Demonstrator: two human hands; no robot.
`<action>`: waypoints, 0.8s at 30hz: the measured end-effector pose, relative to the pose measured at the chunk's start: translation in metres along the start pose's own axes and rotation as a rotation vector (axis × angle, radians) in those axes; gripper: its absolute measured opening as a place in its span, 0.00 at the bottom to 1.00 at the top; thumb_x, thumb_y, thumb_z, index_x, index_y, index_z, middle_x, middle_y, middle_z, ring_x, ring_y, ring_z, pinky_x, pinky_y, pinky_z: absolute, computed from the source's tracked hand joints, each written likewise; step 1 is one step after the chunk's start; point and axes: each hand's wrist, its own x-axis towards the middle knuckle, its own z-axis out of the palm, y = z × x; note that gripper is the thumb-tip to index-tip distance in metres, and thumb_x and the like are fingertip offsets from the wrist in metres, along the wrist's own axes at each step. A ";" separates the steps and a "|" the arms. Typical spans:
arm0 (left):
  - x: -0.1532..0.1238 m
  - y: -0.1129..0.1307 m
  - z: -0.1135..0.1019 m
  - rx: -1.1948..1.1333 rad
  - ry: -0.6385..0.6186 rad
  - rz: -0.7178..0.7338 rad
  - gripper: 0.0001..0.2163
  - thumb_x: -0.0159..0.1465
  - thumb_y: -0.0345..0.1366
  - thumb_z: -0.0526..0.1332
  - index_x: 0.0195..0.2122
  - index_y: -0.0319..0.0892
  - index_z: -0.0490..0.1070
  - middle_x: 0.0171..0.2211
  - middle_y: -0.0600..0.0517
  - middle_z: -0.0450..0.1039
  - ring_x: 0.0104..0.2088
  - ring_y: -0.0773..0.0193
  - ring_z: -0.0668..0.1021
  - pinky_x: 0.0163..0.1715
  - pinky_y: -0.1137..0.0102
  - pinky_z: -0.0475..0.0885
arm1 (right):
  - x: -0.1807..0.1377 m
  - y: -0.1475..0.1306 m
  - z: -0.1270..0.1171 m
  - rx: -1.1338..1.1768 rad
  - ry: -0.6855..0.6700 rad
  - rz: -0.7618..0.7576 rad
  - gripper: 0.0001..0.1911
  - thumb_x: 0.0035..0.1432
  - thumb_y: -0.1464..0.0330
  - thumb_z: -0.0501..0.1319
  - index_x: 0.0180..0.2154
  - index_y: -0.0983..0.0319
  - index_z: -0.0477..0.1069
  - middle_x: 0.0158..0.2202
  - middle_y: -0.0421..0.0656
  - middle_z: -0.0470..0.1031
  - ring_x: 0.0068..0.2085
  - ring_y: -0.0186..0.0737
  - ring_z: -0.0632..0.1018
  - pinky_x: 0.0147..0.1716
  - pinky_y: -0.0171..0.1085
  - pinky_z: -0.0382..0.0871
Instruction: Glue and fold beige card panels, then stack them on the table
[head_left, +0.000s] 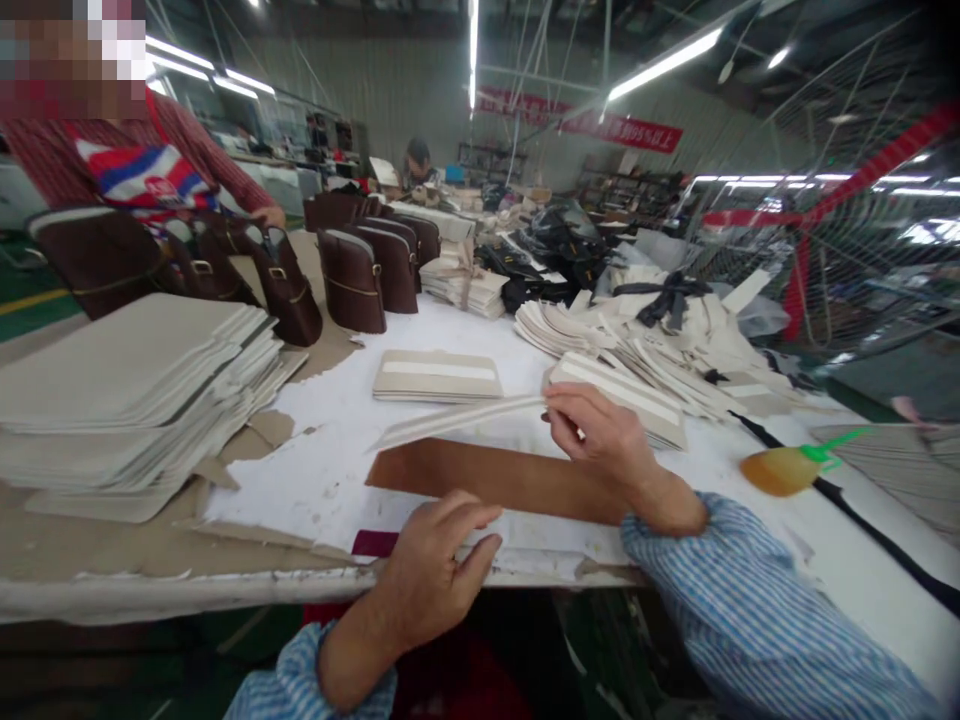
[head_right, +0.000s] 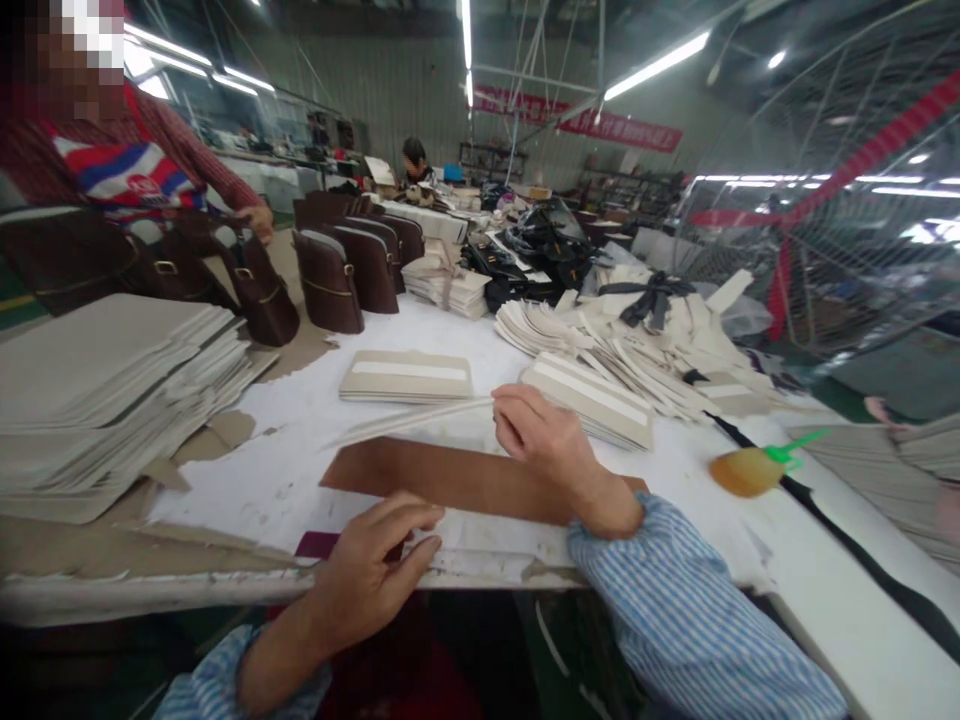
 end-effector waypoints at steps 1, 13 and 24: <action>-0.003 0.004 -0.001 -0.001 -0.023 0.096 0.08 0.70 0.28 0.61 0.49 0.42 0.75 0.38 0.49 0.79 0.38 0.62 0.81 0.37 0.69 0.76 | -0.018 -0.009 -0.012 -0.002 -0.042 -0.007 0.09 0.69 0.78 0.58 0.45 0.60 0.72 0.45 0.47 0.82 0.44 0.39 0.84 0.37 0.34 0.78; -0.003 0.029 0.021 0.198 -0.082 0.268 0.08 0.72 0.30 0.58 0.49 0.39 0.74 0.43 0.46 0.80 0.43 0.58 0.81 0.47 0.61 0.80 | -0.137 -0.066 -0.071 0.018 -0.317 0.159 0.10 0.73 0.74 0.57 0.51 0.63 0.74 0.47 0.51 0.83 0.46 0.46 0.85 0.48 0.44 0.84; 0.009 0.012 0.034 0.501 -0.257 0.003 0.14 0.70 0.35 0.61 0.54 0.37 0.75 0.58 0.39 0.76 0.61 0.43 0.75 0.61 0.45 0.73 | -0.173 -0.008 -0.101 -0.091 0.053 0.932 0.19 0.67 0.58 0.62 0.56 0.55 0.73 0.51 0.51 0.79 0.47 0.54 0.82 0.47 0.54 0.79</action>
